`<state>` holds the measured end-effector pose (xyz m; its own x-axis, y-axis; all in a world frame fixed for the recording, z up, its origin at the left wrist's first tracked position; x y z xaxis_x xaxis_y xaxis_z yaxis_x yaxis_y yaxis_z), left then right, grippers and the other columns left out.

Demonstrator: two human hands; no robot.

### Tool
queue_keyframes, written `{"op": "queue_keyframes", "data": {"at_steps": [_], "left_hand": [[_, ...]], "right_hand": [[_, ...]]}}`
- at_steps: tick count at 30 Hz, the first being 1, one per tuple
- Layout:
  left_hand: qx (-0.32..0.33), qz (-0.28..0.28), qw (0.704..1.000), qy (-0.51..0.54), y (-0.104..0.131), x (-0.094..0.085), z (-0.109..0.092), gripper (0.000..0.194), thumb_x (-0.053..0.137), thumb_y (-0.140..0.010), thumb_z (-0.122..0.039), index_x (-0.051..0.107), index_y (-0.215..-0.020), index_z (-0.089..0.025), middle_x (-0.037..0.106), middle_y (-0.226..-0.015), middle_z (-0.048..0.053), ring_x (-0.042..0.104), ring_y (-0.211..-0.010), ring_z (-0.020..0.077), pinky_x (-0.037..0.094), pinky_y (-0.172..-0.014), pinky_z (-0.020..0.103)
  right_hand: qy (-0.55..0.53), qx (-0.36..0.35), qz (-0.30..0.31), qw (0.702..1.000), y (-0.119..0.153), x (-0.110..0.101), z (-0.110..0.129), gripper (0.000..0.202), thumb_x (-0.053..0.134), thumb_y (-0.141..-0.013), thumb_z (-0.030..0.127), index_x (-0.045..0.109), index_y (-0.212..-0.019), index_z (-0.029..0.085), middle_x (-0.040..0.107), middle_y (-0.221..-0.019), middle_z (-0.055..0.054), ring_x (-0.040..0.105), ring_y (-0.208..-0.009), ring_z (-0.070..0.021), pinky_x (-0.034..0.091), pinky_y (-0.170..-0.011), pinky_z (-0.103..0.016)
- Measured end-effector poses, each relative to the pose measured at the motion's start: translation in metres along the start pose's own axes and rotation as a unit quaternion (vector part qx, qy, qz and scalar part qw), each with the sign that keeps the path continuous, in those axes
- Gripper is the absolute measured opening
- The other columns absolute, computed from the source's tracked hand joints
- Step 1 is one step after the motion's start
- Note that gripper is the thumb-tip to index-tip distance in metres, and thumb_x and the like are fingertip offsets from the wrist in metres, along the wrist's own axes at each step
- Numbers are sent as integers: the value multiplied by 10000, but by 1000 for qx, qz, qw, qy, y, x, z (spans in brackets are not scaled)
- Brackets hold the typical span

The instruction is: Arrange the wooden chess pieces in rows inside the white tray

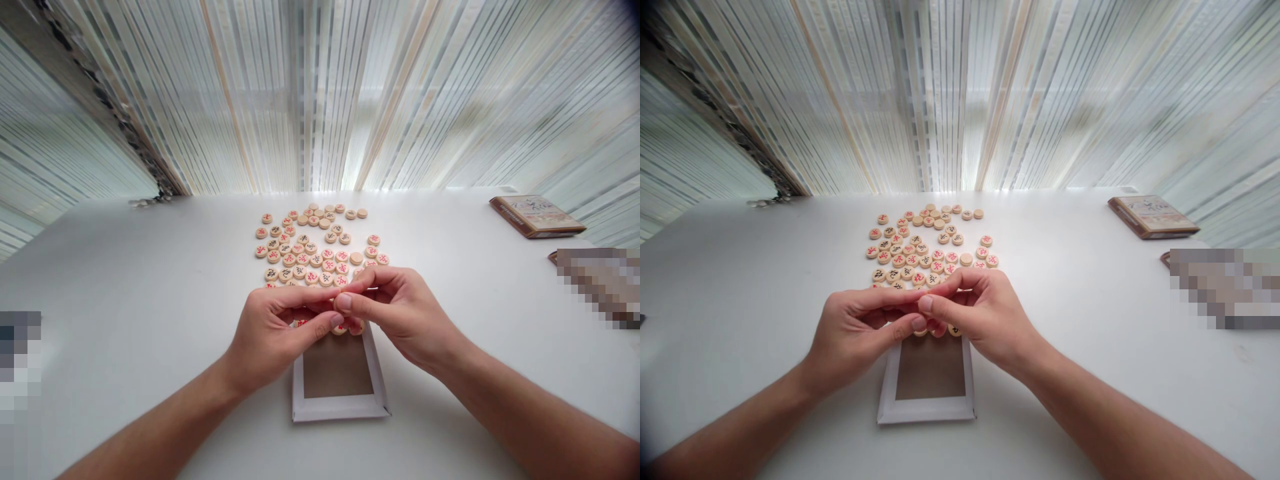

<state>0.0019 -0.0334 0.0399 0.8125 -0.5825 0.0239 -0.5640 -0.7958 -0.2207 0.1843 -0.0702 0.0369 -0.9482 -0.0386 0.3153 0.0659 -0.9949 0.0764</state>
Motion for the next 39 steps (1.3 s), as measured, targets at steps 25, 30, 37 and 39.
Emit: {"op": "queue_keyframes", "data": {"at_steps": [25,30,37,39], "left_hand": [[4,-31,999,20,-3,4,-5,289,799,-873,-28,891,-1057,-232,875,-902,37,851,-746,190,714,-725,201],[-6,-19,1000,15,-1,0,-2,305,782,-910,-55,873,-1141,-231,875,-984,59,861,-846,218,712,-758,212],[-36,-36,998,49,-1,-2,0,257,863,-863,-105,884,-1089,-225,876,-916,52,854,-782,204,710,-715,210],[-38,-48,997,54,-3,-3,0,267,904,-814,-102,891,-1051,-226,875,-887,42,847,-756,185,697,-691,179]], "right_hand": [[-6,16,-7,1000,-2,2,-1,352,1052,-632,343,762,-765,196,765,-696,-21,711,-617,-164,534,-541,-264],[-25,9,19,999,-1,0,-3,240,990,-758,305,783,-803,193,785,-730,-30,690,-647,-143,519,-583,-249],[-30,15,37,999,1,2,-1,208,984,-773,261,821,-890,205,797,-780,-28,707,-683,-143,554,-636,-256],[-37,19,43,998,1,2,-1,241,1005,-731,214,824,-890,208,804,-802,-24,727,-699,-146,578,-655,-252]]}}
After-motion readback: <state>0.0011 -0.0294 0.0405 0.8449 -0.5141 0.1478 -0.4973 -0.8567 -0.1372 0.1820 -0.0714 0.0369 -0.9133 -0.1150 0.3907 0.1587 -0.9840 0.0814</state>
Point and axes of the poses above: each hand's wrist, its own y-axis away from the middle knuckle, its own x-axis out of the palm, z = x × y, the point moved 2 cm from there along -y, towards the middle knuckle
